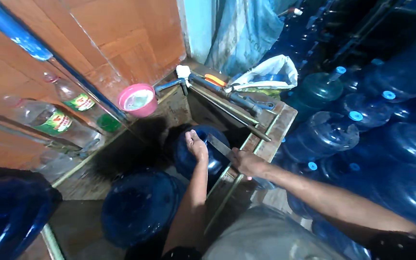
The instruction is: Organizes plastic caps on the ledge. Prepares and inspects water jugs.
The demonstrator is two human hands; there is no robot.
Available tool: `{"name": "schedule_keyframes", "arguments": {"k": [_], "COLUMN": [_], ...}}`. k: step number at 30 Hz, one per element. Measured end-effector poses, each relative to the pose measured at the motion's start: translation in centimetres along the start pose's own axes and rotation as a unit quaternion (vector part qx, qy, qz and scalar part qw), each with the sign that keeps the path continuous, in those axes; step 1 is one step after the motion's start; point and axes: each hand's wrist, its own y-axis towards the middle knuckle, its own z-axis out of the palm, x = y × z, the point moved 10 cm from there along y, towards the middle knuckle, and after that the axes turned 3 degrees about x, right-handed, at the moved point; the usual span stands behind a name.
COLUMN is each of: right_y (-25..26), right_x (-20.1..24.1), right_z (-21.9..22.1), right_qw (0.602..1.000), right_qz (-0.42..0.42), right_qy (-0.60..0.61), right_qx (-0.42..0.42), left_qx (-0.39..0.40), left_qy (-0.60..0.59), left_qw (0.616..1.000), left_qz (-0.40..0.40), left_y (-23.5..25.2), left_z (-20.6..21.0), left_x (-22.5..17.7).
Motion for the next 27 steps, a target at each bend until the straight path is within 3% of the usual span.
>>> {"name": "schedule_keyframes", "arguments": {"k": [4,9,15,20,27], "right_y": [0.3,2.7,3.5,1.2,1.8], "right_x": [0.7,0.4,-1.1,-0.6,0.0], "right_z": [0.4,3.0,2.5,-0.1,0.0], "right_qw": [0.996,0.993,0.998,0.999,0.995], "right_qz": [0.027,0.037,0.011,-0.037,-0.076], "right_qy": [-0.083,-0.112,-0.053,0.025,0.069], "right_qx": [-0.024,0.014,0.025,-0.018,0.016], "left_qx": [0.009,0.000,0.013,0.013,0.003], "left_qy": [0.044,0.060,0.036,0.054,0.081], "left_qw": [0.999,0.998,0.998,0.998,0.997], "left_qz": [0.001,0.033,0.041,0.020,0.020], "left_y": [0.1,0.5,0.6,0.6,0.3], "left_z": [0.1,-0.5,-0.9,-0.7,-0.8], "left_x": [0.0,-0.6,-0.4,-0.4,-0.9]}}
